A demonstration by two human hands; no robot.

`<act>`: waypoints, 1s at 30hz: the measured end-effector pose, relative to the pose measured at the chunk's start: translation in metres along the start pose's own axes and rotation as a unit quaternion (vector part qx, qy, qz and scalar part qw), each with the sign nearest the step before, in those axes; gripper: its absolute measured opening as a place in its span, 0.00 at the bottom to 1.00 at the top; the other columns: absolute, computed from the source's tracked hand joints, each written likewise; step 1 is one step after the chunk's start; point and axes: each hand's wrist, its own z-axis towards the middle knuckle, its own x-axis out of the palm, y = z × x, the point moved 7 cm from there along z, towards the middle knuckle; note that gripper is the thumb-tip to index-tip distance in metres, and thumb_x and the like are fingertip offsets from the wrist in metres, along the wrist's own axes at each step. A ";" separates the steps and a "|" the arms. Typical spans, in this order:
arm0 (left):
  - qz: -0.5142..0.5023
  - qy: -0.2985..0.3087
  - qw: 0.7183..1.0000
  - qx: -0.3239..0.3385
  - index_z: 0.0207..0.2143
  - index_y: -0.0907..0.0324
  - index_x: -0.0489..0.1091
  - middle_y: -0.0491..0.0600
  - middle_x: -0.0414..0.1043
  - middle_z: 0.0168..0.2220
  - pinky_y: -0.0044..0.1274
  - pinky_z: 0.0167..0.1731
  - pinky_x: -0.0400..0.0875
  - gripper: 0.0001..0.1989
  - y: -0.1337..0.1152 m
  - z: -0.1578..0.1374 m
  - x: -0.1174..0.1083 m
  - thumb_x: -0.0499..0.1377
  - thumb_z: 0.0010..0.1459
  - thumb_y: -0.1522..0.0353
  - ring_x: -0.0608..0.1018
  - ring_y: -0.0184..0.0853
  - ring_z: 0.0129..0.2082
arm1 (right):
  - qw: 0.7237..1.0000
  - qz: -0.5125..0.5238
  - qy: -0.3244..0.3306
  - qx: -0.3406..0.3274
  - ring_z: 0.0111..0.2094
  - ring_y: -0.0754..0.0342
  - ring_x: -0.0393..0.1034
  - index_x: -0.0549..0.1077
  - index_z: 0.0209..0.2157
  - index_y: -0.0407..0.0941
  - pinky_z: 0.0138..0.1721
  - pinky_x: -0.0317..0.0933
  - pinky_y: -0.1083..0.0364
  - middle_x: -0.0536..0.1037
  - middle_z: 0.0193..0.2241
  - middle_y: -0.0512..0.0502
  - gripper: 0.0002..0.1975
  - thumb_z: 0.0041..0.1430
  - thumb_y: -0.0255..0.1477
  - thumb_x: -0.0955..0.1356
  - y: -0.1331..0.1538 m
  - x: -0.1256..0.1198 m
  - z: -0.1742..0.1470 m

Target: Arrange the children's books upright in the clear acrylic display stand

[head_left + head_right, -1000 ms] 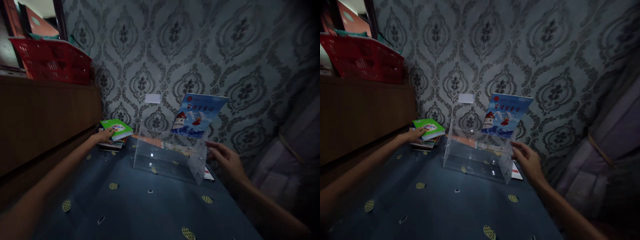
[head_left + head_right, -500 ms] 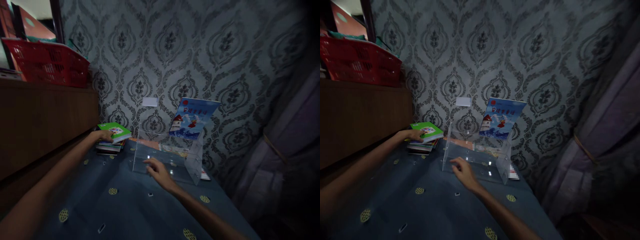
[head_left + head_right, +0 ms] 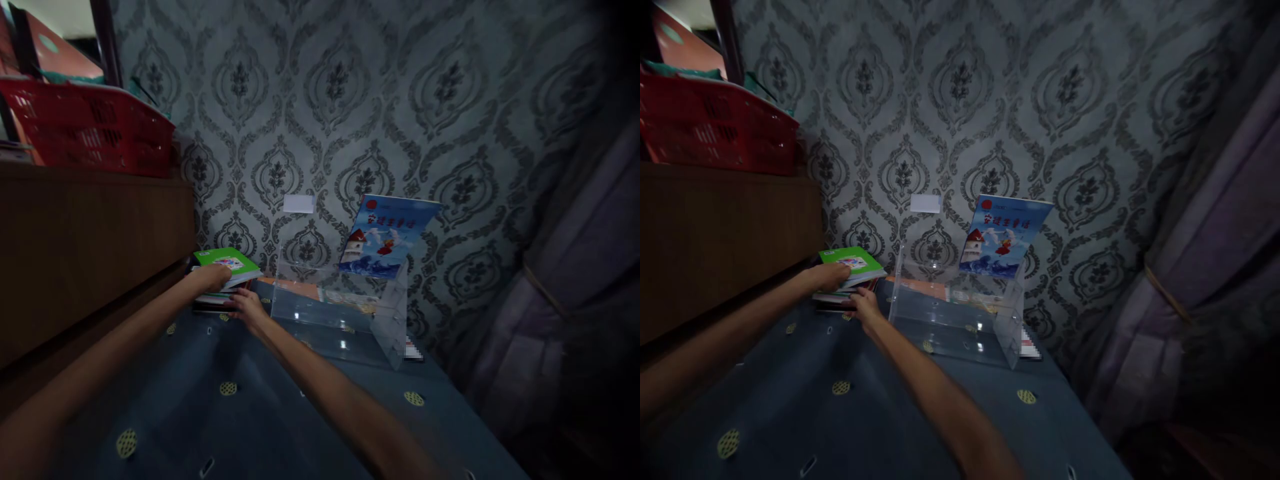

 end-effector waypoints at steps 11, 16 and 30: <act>-0.205 -0.216 0.950 -0.089 0.60 0.53 0.62 0.57 0.59 0.64 0.40 0.60 0.61 0.31 0.007 -0.155 -0.008 0.61 0.53 0.63 0.62 0.52 0.65 | 0.987 0.137 -0.023 0.076 0.24 0.56 0.75 0.68 0.40 0.43 0.29 0.72 0.57 0.76 0.23 0.51 0.11 0.67 0.37 0.64 -0.013 -0.007 0.002; -0.633 -0.320 0.611 -0.351 0.53 0.60 0.67 0.60 0.74 0.51 0.34 0.43 0.77 0.21 0.048 -0.154 0.032 0.63 0.57 0.67 0.79 0.46 0.49 | 0.990 0.126 -0.022 0.063 0.22 0.56 0.75 0.68 0.44 0.42 0.27 0.72 0.57 0.77 0.22 0.51 0.09 0.63 0.29 0.67 -0.022 -0.003 -0.012; -0.707 -0.200 0.627 -0.258 0.49 0.53 0.68 0.46 0.79 0.38 0.25 0.31 0.80 0.29 -0.054 -0.204 0.081 0.70 0.43 0.73 0.82 0.37 0.31 | 0.990 -0.096 0.099 -0.039 0.29 0.55 0.74 0.69 0.47 0.46 0.31 0.70 0.56 0.78 0.32 0.52 0.30 0.47 0.46 0.76 -0.029 -0.072 -0.164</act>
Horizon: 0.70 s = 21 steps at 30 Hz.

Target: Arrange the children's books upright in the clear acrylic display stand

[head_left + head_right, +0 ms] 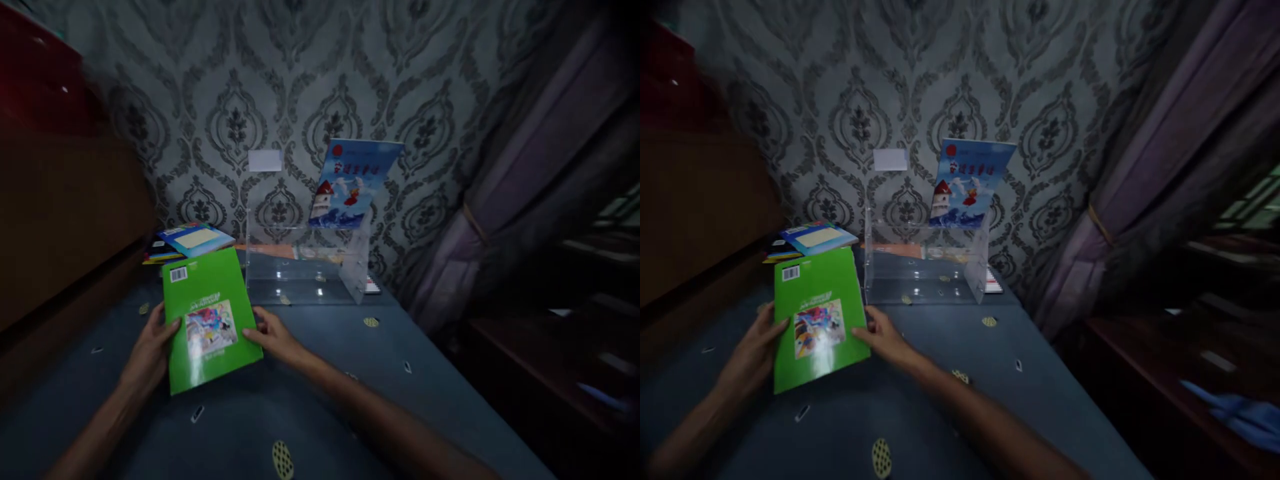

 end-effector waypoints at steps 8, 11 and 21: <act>0.161 0.160 0.970 -0.087 0.55 0.55 0.57 0.49 0.79 0.35 0.30 0.33 0.78 0.43 0.071 -0.043 0.086 0.71 0.41 0.53 0.83 0.44 0.32 | 0.983 -0.142 -0.110 0.044 0.34 0.51 0.74 0.63 0.59 0.48 0.31 0.68 0.54 0.78 0.35 0.47 0.32 0.58 0.49 0.69 0.000 -0.062 -0.142; 0.255 0.239 0.934 -0.072 0.53 0.56 0.55 0.49 0.78 0.33 0.28 0.24 0.75 0.38 0.091 -0.044 0.112 0.63 0.48 0.47 0.81 0.41 0.27 | 0.964 -0.204 -0.157 0.068 0.28 0.52 0.72 0.62 0.61 0.46 0.26 0.64 0.56 0.77 0.30 0.48 0.34 0.59 0.50 0.66 0.007 -0.091 -0.166; 0.776 0.256 0.562 0.126 0.54 0.61 0.63 0.59 0.76 0.44 0.35 0.43 0.72 0.17 0.084 -0.044 0.142 0.50 0.66 0.64 0.79 0.48 0.46 | 0.711 -0.669 -0.153 0.153 0.32 0.45 0.77 0.77 0.46 0.44 0.31 0.59 0.55 0.82 0.30 0.41 0.16 0.65 0.37 0.64 0.043 -0.111 -0.172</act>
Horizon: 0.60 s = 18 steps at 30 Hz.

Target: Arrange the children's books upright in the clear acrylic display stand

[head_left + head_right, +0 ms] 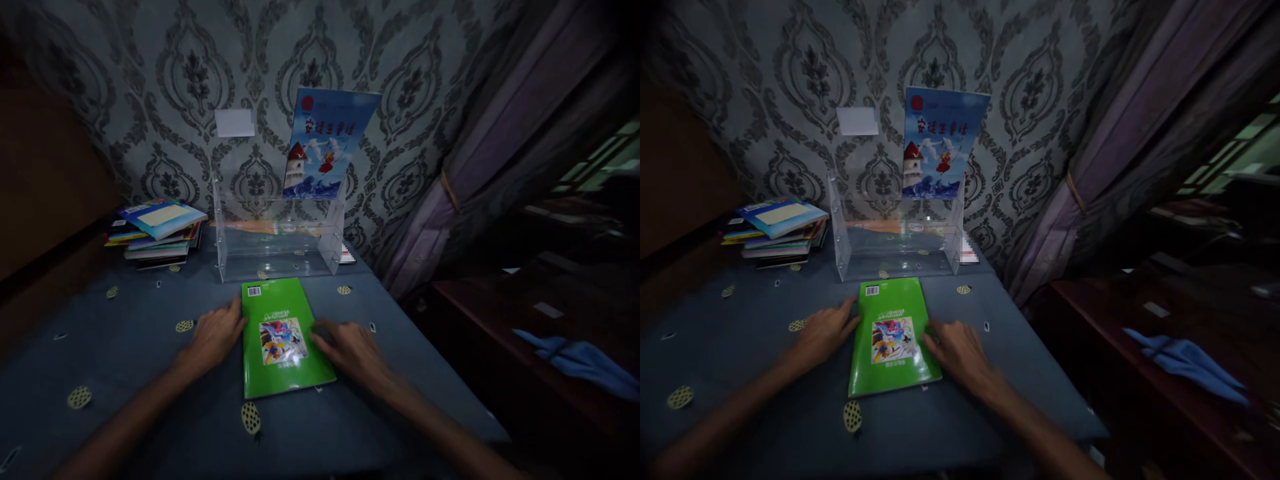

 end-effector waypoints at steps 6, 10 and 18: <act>-0.169 -0.128 0.973 0.096 0.54 0.60 0.65 0.62 0.66 0.59 0.41 0.60 0.60 0.18 -0.006 0.034 0.008 0.51 0.62 0.69 0.67 0.49 0.62 | 0.958 0.167 -0.062 -0.225 0.55 0.45 0.69 0.64 0.62 0.42 0.55 0.61 0.48 0.74 0.55 0.36 0.24 0.66 0.27 0.58 0.094 0.014 0.067; -0.241 -0.141 0.953 0.121 0.58 0.61 0.63 0.61 0.64 0.62 0.40 0.64 0.55 0.23 0.005 0.049 0.032 0.50 0.61 0.67 0.63 0.47 0.65 | 0.937 0.215 -0.037 -0.272 0.65 0.44 0.56 0.57 0.66 0.41 0.65 0.50 0.42 0.64 0.64 0.36 0.27 0.67 0.30 0.58 0.106 0.046 0.113; -0.185 -0.118 0.969 0.116 0.60 0.63 0.63 0.62 0.59 0.65 0.44 0.64 0.51 0.25 0.003 0.045 0.031 0.47 0.65 0.61 0.60 0.49 0.67 | 0.970 0.147 -0.057 -0.185 0.66 0.45 0.55 0.64 0.62 0.42 0.67 0.44 0.38 0.64 0.64 0.36 0.23 0.69 0.31 0.57 0.002 0.043 0.125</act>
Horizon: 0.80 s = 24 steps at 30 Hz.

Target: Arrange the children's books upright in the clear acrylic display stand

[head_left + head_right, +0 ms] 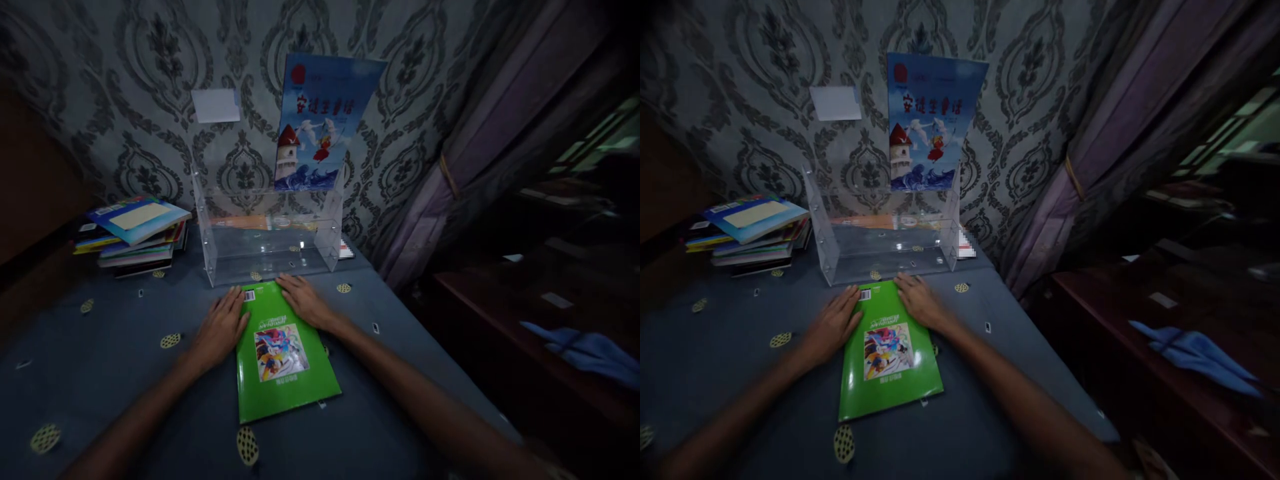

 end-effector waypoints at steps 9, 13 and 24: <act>0.018 0.087 0.995 0.036 0.63 0.64 0.59 0.62 0.52 0.68 0.42 0.67 0.38 0.32 0.003 0.021 0.012 0.50 0.63 0.54 0.50 0.48 0.70 | 0.998 0.059 -0.012 -0.020 0.68 0.50 0.49 0.60 0.65 0.47 0.68 0.43 0.41 0.60 0.66 0.43 0.27 0.71 0.41 0.53 -0.025 0.001 -0.014; 0.014 0.161 0.982 0.100 0.66 0.67 0.53 0.63 0.45 0.70 0.40 0.67 0.35 0.37 -0.024 0.032 0.028 0.49 0.64 0.51 0.46 0.47 0.71 | 0.995 0.096 -0.006 -0.010 0.69 0.50 0.48 0.56 0.67 0.46 0.68 0.43 0.42 0.60 0.67 0.44 0.30 0.71 0.45 0.51 -0.027 -0.003 -0.012; -0.026 0.313 0.886 0.341 0.70 0.57 0.44 0.55 0.43 0.71 0.36 0.68 0.34 0.36 -0.145 -0.022 0.058 0.49 0.67 0.51 0.47 0.42 0.71 | 0.992 0.125 -0.004 -0.014 0.68 0.51 0.49 0.60 0.65 0.46 0.68 0.44 0.44 0.62 0.66 0.45 0.32 0.69 0.50 0.52 -0.029 -0.006 -0.007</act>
